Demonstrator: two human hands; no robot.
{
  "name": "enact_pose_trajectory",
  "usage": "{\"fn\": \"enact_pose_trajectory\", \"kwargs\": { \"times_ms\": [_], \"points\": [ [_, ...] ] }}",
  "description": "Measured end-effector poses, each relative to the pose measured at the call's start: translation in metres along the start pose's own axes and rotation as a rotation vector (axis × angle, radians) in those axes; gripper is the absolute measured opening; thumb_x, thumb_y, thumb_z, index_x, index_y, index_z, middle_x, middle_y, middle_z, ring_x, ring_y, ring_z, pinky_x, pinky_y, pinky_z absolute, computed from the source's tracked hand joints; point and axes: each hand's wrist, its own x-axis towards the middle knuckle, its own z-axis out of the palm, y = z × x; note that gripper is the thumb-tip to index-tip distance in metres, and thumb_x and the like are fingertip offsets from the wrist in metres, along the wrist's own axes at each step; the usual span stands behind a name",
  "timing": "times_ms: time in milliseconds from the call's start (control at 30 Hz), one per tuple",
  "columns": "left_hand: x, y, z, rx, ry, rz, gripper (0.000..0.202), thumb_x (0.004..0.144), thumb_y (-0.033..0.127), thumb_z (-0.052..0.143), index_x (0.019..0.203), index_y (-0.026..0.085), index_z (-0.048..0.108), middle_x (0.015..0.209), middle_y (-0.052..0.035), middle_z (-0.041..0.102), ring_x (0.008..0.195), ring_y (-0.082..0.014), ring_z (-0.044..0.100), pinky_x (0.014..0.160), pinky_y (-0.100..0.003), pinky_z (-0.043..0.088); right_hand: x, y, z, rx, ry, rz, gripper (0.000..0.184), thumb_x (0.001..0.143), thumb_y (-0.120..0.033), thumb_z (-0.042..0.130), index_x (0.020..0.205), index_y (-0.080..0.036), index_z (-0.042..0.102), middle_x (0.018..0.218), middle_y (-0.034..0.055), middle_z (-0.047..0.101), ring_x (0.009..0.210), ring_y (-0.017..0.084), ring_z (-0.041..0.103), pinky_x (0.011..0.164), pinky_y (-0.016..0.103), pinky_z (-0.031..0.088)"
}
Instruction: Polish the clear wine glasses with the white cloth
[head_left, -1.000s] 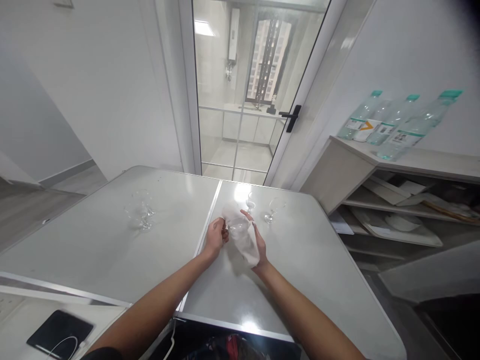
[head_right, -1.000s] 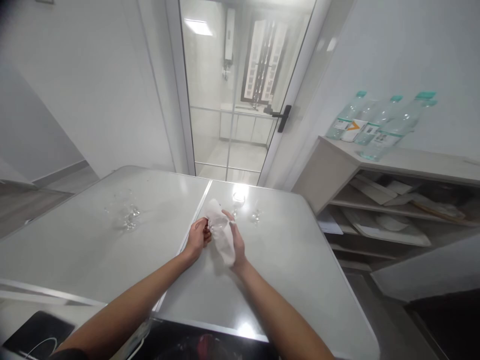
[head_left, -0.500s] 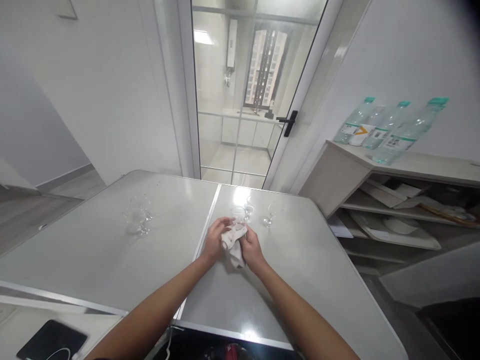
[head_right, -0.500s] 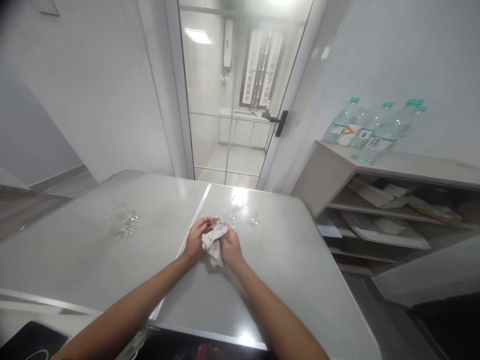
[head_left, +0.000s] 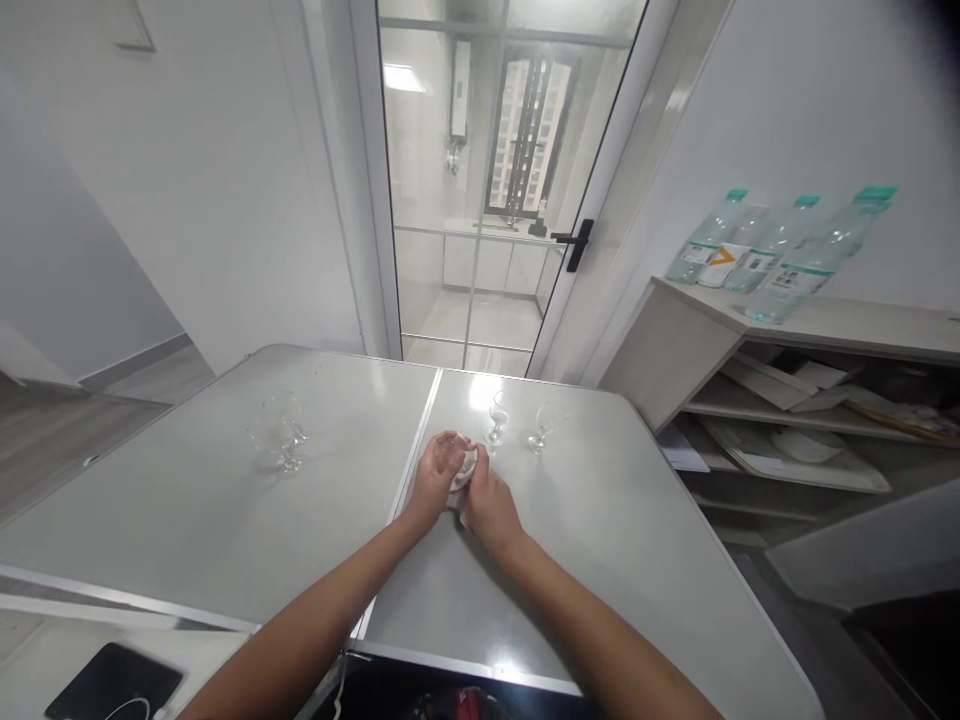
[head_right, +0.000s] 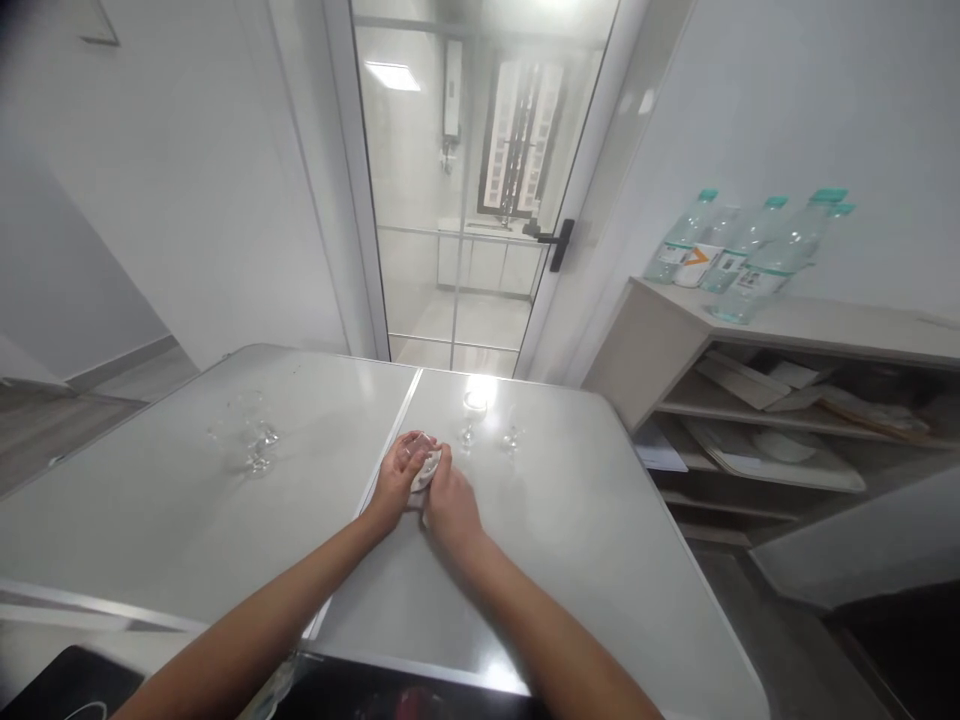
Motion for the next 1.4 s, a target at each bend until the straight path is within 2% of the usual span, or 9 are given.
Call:
{"fn": "enact_pose_trajectory", "kwargs": {
  "times_ms": [133,300,400,533,667,767,900,1233,1400],
  "points": [
    [0.000,0.004,0.001,-0.056,-0.023,-0.019,0.048,0.081,0.047,0.080,0.116,0.020,0.063,0.111,-0.0100,0.074,0.103,-0.0223,0.071,0.094,-0.034,0.053,0.002,-0.001,-0.004,0.335,-0.089,0.011,0.049,0.097,-0.037,0.055,0.143,-0.019,0.049,0.108,0.0134,0.074,0.098,0.029,0.070,0.087,0.042,0.055],
    [0.002,0.003,-0.001,-0.195,-0.046,-0.095,0.046,0.084,0.053,0.075,0.112,0.018,0.063,0.102,-0.0089,0.072,0.087,-0.0210,0.070,0.073,-0.032,0.054,0.009,-0.001,-0.013,0.796,-0.396,0.206,0.040,0.086,-0.055,0.071,0.095,-0.016,0.071,0.080,0.0061,0.070,0.071,0.021,0.064,0.062,0.029,0.051],
    [0.002,0.001,-0.002,-0.128,-0.036,-0.020,0.047,0.086,0.053,0.073,0.117,0.019,0.061,0.109,-0.0097,0.071,0.098,-0.0227,0.070,0.082,-0.035,0.055,0.010,0.000,-0.019,0.569,-0.275,0.095,0.033,0.091,-0.044,0.064,0.107,-0.017,0.072,0.089,0.0069,0.073,0.083,0.023,0.066,0.076,0.032,0.053],
    [0.003,0.006,-0.002,-0.075,-0.058,0.126,0.045,0.088,0.048,0.075,0.122,0.025,0.057,0.121,-0.0087,0.065,0.117,-0.0240,0.064,0.098,-0.041,0.054,0.009,0.004,-0.026,0.248,0.122,0.023,0.041,0.089,-0.029,0.058,0.127,-0.018,0.067,0.113,0.0114,0.075,0.103,0.027,0.067,0.096,0.038,0.050],
    [0.006,0.014,-0.005,-0.090,-0.056,0.274,0.039,0.094,0.043,0.069,0.127,0.029,0.052,0.131,-0.0084,0.057,0.129,-0.0234,0.057,0.112,-0.048,0.047,0.016,0.004,-0.025,0.642,0.431,0.301,0.034,0.091,-0.041,0.058,0.114,-0.019,0.068,0.110,0.0091,0.075,0.101,0.025,0.068,0.090,0.035,0.053],
    [0.005,0.013,-0.005,-0.050,-0.125,0.360,0.046,0.092,0.045,0.071,0.131,0.030,0.050,0.132,-0.0095,0.056,0.132,-0.0250,0.056,0.116,-0.051,0.044,0.020,0.000,-0.017,1.046,0.209,0.469,0.034,0.081,-0.048,0.071,0.097,-0.018,0.069,0.092,0.0063,0.075,0.083,0.022,0.068,0.077,0.031,0.054],
    [-0.001,0.006,-0.006,0.036,-0.260,0.430,0.056,0.089,0.040,0.076,0.136,0.031,0.046,0.132,-0.0107,0.056,0.131,-0.0267,0.056,0.114,-0.052,0.045,0.019,-0.002,-0.009,1.149,-0.014,0.428,0.027,0.063,-0.027,0.083,0.083,-0.017,0.068,0.072,-0.0009,0.070,0.064,0.014,0.059,0.061,0.023,0.045],
    [-0.009,-0.009,-0.014,0.269,-0.477,0.545,0.062,0.088,0.027,0.077,0.139,0.030,0.042,0.133,-0.0122,0.056,0.132,-0.0288,0.054,0.112,-0.054,0.045,0.018,0.025,-0.012,0.864,0.228,0.576,0.026,0.050,-0.019,0.074,0.075,-0.014,0.071,0.062,-0.0024,0.066,0.053,0.011,0.051,0.051,0.022,0.036],
    [-0.007,-0.006,-0.013,0.295,-0.510,0.562,0.060,0.088,0.026,0.076,0.139,0.028,0.044,0.132,-0.0126,0.056,0.133,-0.0296,0.053,0.113,-0.054,0.044,0.020,0.016,-0.013,1.053,0.056,0.565,0.030,0.050,-0.019,0.075,0.078,-0.016,0.068,0.066,-0.0023,0.067,0.058,0.013,0.055,0.056,0.023,0.041]
  ]
}}
